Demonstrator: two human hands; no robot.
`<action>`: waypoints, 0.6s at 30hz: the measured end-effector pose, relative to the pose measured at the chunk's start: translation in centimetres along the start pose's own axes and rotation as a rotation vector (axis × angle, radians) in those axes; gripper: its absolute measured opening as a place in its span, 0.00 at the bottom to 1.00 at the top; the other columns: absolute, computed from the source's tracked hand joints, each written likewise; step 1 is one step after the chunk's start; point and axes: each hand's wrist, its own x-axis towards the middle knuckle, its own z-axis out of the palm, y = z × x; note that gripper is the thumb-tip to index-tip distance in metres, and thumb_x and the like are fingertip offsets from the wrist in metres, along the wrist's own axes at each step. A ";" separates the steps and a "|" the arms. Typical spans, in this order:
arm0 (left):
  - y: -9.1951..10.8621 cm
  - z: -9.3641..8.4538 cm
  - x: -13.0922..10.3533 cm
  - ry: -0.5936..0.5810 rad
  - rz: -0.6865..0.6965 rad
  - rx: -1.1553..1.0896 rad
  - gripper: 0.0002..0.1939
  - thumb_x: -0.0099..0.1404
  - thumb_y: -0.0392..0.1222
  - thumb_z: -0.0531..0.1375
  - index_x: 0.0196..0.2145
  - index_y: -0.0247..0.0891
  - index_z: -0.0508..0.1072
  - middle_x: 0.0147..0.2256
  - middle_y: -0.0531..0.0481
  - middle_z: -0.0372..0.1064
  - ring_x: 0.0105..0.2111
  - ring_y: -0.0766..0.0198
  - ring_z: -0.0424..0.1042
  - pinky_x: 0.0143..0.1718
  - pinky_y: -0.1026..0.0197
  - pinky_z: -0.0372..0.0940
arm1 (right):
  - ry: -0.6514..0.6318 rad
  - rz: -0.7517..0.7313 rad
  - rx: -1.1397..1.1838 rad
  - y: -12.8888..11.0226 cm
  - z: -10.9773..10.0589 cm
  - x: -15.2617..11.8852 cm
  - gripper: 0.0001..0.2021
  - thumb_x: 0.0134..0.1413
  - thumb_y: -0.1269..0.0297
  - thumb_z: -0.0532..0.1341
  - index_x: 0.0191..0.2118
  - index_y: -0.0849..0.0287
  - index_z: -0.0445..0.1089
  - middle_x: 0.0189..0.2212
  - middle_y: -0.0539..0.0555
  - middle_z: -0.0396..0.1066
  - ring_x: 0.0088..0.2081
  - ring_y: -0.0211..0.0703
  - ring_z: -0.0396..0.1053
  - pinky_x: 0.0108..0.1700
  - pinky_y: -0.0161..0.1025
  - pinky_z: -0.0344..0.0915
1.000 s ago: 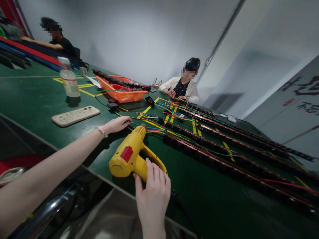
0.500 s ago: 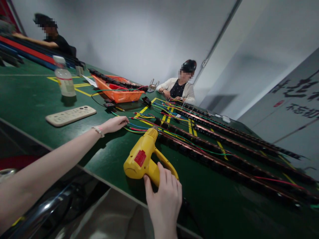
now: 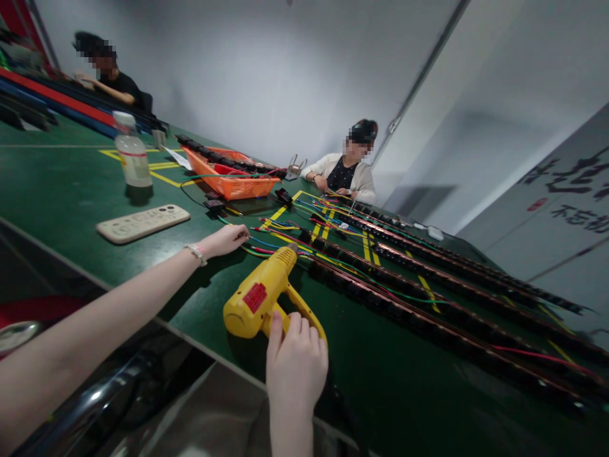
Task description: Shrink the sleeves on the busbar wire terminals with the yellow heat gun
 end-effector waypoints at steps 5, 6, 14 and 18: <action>-0.2 0.0 0.0 0.011 -0.008 0.025 0.15 0.66 0.47 0.49 0.35 0.35 0.69 0.32 0.45 0.70 0.32 0.61 0.69 0.34 0.62 0.62 | 0.016 -0.045 -0.008 -2.0 0.5 0.1 0.17 0.64 0.55 0.46 0.31 0.58 0.64 0.26 0.51 0.65 0.30 0.40 0.61 0.36 0.39 0.49; -0.2 0.1 0.0 0.010 0.004 0.030 0.15 0.66 0.47 0.48 0.35 0.35 0.69 0.32 0.45 0.70 0.32 0.61 0.69 0.34 0.62 0.62 | 0.018 -0.051 -0.009 -2.4 0.5 0.2 0.17 0.64 0.55 0.45 0.31 0.58 0.64 0.26 0.51 0.65 0.30 0.41 0.61 0.36 0.40 0.48; 0.5 -0.5 -0.3 -0.039 -0.050 0.026 0.13 0.66 0.45 0.48 0.36 0.36 0.68 0.35 0.45 0.70 0.35 0.61 0.69 0.35 0.62 0.60 | 0.040 -0.094 0.005 -5.6 1.0 0.7 0.18 0.65 0.56 0.45 0.30 0.58 0.64 0.26 0.51 0.65 0.30 0.41 0.61 0.36 0.41 0.48; 0.9 -0.9 -0.4 -0.089 -0.066 0.051 0.11 0.65 0.42 0.48 0.38 0.36 0.68 0.36 0.45 0.70 0.35 0.60 0.69 0.35 0.62 0.60 | 0.052 -0.108 0.017 -6.4 1.1 0.8 0.18 0.65 0.56 0.45 0.30 0.58 0.64 0.26 0.51 0.64 0.30 0.41 0.61 0.35 0.41 0.47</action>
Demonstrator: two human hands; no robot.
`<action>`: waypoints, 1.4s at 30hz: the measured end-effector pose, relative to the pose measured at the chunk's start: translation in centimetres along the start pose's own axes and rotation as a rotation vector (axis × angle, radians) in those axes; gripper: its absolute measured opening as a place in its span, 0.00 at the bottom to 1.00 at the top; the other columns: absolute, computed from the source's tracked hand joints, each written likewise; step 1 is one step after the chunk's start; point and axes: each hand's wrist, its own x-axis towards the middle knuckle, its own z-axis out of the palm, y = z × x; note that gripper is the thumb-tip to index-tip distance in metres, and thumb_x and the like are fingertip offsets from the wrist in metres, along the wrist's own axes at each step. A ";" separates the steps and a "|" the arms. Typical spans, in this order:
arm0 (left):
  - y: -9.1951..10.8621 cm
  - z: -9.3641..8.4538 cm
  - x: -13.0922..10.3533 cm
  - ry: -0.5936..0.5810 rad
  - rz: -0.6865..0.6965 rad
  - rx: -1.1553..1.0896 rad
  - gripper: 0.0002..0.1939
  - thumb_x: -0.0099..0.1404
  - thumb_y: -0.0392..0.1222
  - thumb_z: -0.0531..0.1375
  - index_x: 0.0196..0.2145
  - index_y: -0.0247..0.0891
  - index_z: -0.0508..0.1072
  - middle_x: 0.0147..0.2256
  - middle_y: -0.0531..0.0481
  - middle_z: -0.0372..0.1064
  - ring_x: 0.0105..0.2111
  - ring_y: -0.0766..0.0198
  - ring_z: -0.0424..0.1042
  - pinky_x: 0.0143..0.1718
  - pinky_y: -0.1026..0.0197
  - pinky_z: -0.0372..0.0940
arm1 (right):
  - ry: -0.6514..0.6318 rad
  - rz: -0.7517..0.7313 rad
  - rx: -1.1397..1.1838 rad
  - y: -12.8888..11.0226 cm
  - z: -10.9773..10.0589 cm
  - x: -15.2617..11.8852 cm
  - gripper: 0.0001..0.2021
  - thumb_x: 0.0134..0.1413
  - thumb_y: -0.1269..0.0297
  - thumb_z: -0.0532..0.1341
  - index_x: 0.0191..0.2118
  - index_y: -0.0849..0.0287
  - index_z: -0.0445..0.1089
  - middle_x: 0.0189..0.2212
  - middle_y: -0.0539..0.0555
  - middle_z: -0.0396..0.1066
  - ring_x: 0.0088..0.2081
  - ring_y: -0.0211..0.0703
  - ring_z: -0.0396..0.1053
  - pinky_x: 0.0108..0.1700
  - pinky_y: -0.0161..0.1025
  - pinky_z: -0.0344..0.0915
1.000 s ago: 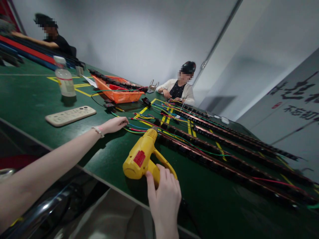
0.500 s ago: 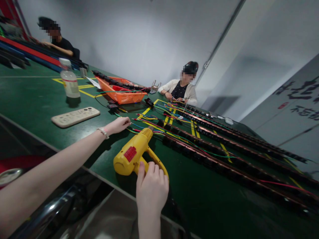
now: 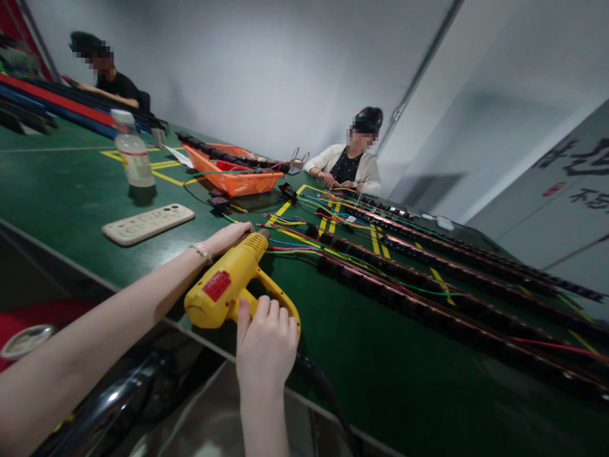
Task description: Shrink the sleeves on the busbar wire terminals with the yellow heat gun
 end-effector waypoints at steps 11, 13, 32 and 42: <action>0.0 -0.2 -0.4 0.033 0.004 -0.010 0.11 0.63 0.44 0.52 0.39 0.37 0.70 0.36 0.45 0.71 0.36 0.60 0.69 0.36 0.63 0.61 | 0.021 -0.019 0.055 0.5 0.2 -0.1 0.17 0.65 0.56 0.45 0.35 0.58 0.67 0.28 0.50 0.67 0.32 0.38 0.62 0.36 0.40 0.47; -0.1 -0.2 -0.5 0.030 0.007 -0.008 0.12 0.64 0.44 0.51 0.39 0.36 0.69 0.36 0.45 0.71 0.36 0.60 0.69 0.36 0.62 0.61 | 0.012 -0.027 0.069 0.9 0.2 -0.2 0.16 0.65 0.57 0.45 0.36 0.57 0.67 0.29 0.50 0.67 0.32 0.38 0.62 0.36 0.39 0.48; -1.2 0.6 0.0 0.071 0.063 -0.031 0.15 0.66 0.48 0.48 0.36 0.37 0.68 0.33 0.47 0.69 0.33 0.62 0.68 0.33 0.63 0.60 | 0.039 0.065 0.027 9.0 -1.6 -1.5 0.19 0.66 0.56 0.44 0.35 0.58 0.69 0.29 0.48 0.69 0.32 0.35 0.64 0.36 0.35 0.50; -0.9 0.3 0.0 0.061 0.048 -0.040 0.14 0.66 0.48 0.48 0.36 0.37 0.69 0.33 0.47 0.70 0.32 0.63 0.67 0.32 0.64 0.59 | -0.048 0.059 0.049 9.4 -2.1 -1.9 0.18 0.64 0.53 0.46 0.39 0.58 0.68 0.33 0.49 0.69 0.34 0.35 0.65 0.38 0.35 0.52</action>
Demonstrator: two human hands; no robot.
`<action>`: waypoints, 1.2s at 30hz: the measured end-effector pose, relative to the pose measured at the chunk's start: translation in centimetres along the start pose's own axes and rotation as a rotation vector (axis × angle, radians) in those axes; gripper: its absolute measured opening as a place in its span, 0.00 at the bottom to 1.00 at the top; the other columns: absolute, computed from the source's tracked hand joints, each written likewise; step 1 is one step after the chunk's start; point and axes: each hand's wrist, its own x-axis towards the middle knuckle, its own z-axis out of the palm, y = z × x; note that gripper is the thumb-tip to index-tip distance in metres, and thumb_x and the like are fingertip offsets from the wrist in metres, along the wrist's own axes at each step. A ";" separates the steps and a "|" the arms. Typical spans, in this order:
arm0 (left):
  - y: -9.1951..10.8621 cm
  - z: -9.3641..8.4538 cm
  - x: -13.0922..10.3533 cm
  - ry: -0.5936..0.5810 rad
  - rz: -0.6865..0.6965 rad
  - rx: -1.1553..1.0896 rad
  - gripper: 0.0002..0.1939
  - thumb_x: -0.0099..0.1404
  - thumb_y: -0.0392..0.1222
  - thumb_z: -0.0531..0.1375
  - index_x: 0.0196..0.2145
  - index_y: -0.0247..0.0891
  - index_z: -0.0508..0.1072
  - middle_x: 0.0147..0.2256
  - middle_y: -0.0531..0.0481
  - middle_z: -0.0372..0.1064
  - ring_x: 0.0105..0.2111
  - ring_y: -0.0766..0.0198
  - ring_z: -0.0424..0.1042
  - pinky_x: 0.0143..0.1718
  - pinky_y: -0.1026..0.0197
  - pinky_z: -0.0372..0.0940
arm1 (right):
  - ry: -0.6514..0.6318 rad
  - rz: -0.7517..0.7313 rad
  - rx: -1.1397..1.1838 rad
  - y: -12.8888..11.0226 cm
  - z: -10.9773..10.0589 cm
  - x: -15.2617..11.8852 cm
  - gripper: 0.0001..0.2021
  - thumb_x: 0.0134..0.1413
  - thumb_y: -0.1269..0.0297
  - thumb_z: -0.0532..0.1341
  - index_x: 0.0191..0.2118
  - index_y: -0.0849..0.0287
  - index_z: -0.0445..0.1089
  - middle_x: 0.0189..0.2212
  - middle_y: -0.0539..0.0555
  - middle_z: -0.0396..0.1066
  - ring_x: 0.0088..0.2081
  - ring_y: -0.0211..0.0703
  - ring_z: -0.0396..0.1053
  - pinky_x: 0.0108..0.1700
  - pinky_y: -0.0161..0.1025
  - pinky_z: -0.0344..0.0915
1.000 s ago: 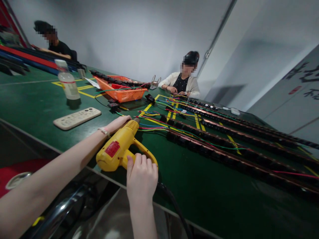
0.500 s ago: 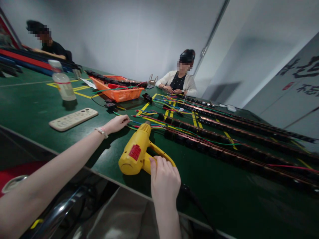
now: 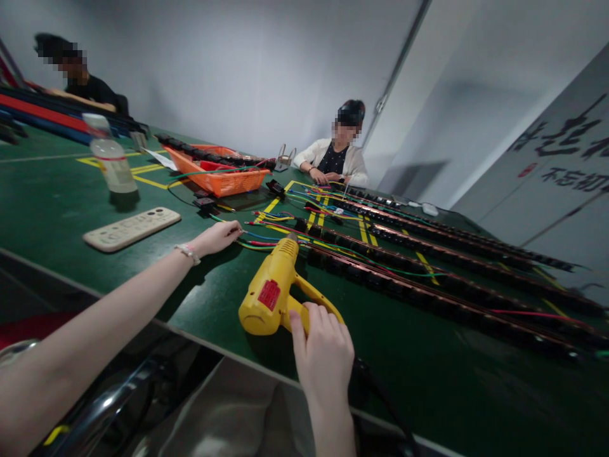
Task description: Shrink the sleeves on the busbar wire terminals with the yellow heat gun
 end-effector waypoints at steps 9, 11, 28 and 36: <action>-0.5 0.3 0.1 -0.004 0.033 0.005 0.17 0.66 0.50 0.47 0.35 0.37 0.68 0.33 0.46 0.69 0.33 0.61 0.67 0.35 0.62 0.60 | -0.018 -0.155 0.037 1.1 0.1 -0.3 0.20 0.53 0.53 0.59 0.50 0.57 0.62 0.41 0.50 0.68 0.39 0.39 0.65 0.42 0.37 0.57; -0.5 0.3 0.2 -0.005 0.036 0.002 0.17 0.65 0.50 0.47 0.35 0.37 0.69 0.33 0.46 0.69 0.33 0.61 0.68 0.35 0.62 0.60 | 0.004 -0.160 0.018 1.3 0.4 -0.4 0.21 0.51 0.51 0.60 0.48 0.58 0.62 0.39 0.51 0.68 0.38 0.40 0.66 0.41 0.37 0.57; -0.4 0.2 0.1 -0.005 0.032 0.014 0.16 0.65 0.50 0.48 0.34 0.36 0.69 0.32 0.47 0.69 0.31 0.62 0.67 0.32 0.63 0.58 | 0.049 -0.081 -0.079 -4.8 1.8 -0.1 0.21 0.50 0.50 0.62 0.44 0.59 0.62 0.33 0.51 0.65 0.35 0.43 0.62 0.38 0.40 0.52; -0.2 0.1 0.1 -0.018 0.040 0.013 0.15 0.66 0.47 0.48 0.35 0.36 0.70 0.33 0.46 0.70 0.33 0.62 0.68 0.33 0.64 0.59 | 0.025 -0.073 -0.020 -7.3 2.3 0.3 0.21 0.47 0.52 0.64 0.44 0.59 0.62 0.33 0.50 0.64 0.35 0.44 0.61 0.38 0.41 0.52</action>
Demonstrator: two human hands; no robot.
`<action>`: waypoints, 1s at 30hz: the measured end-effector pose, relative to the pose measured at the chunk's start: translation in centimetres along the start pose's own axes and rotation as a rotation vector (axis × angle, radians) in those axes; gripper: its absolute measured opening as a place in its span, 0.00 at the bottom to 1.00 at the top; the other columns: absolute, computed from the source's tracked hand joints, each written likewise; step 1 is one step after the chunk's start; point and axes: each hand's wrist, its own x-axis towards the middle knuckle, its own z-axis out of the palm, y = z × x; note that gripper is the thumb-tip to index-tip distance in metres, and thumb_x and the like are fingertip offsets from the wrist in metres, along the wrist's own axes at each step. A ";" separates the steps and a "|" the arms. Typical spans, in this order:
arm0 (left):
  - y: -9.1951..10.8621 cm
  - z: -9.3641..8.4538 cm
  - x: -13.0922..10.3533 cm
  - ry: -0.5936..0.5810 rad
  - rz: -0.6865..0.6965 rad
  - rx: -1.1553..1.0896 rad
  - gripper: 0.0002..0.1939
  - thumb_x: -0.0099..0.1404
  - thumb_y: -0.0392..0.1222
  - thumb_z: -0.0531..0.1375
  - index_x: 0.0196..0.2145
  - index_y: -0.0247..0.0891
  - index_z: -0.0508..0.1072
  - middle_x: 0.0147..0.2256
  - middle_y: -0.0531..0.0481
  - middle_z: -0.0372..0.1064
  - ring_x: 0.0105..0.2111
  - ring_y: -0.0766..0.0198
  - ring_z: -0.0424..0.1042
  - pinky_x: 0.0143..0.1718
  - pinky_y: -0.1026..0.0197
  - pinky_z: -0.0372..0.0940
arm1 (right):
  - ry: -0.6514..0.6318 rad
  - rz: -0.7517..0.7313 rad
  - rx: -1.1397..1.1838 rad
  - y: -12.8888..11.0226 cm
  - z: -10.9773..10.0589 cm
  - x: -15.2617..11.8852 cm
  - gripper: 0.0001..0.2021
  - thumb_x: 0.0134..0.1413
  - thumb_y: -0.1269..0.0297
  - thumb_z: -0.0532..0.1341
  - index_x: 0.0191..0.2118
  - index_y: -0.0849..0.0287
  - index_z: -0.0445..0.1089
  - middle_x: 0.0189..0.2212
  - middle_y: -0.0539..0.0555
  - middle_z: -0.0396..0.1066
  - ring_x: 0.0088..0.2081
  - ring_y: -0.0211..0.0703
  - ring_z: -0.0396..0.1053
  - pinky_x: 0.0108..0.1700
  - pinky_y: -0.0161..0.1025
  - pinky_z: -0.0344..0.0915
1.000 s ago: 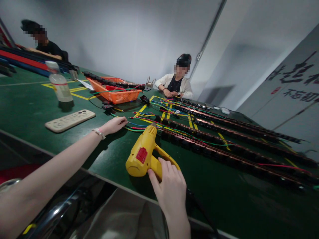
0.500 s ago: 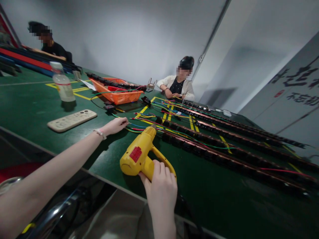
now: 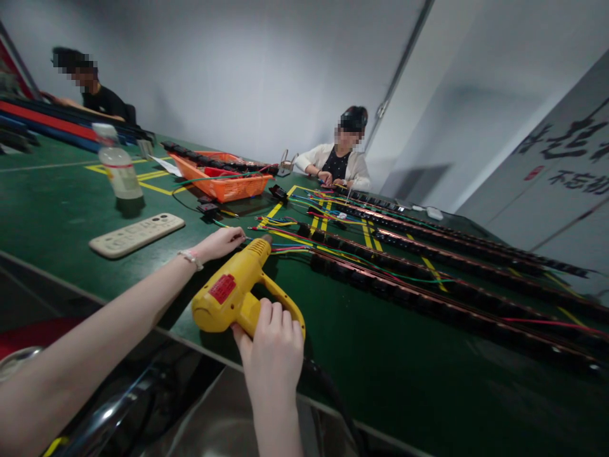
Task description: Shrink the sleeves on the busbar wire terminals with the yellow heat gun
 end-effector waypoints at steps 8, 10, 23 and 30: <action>0.5 -0.4 -0.4 0.020 -0.046 0.014 0.11 0.65 0.41 0.51 0.36 0.34 0.71 0.34 0.45 0.71 0.32 0.65 0.66 0.34 0.66 0.58 | 0.017 -0.012 0.036 -1.6 0.5 0.6 0.24 0.44 0.52 0.66 0.44 0.59 0.64 0.32 0.50 0.64 0.34 0.43 0.61 0.37 0.42 0.53; 0.6 -0.5 -0.4 0.019 -0.048 0.018 0.11 0.64 0.40 0.51 0.36 0.33 0.71 0.34 0.45 0.71 0.33 0.65 0.66 0.34 0.67 0.57 | 0.024 -0.019 0.036 -1.6 0.4 0.6 0.24 0.44 0.51 0.66 0.45 0.59 0.64 0.32 0.50 0.64 0.33 0.43 0.61 0.37 0.41 0.53; -0.4 0.0 0.0 -0.017 0.007 -0.024 0.16 0.63 0.47 0.48 0.35 0.35 0.70 0.34 0.46 0.71 0.33 0.62 0.68 0.34 0.64 0.60 | -0.005 -0.003 0.096 -0.1 0.4 0.3 0.25 0.49 0.47 0.62 0.49 0.57 0.64 0.34 0.50 0.66 0.36 0.41 0.63 0.39 0.41 0.54; -0.2 0.0 -0.1 0.005 0.024 -0.003 0.16 0.64 0.49 0.48 0.34 0.35 0.69 0.32 0.46 0.70 0.32 0.62 0.67 0.32 0.63 0.60 | -0.027 -0.001 0.129 2.3 -0.2 -0.5 0.24 0.49 0.47 0.62 0.49 0.56 0.64 0.36 0.49 0.68 0.38 0.40 0.64 0.40 0.39 0.53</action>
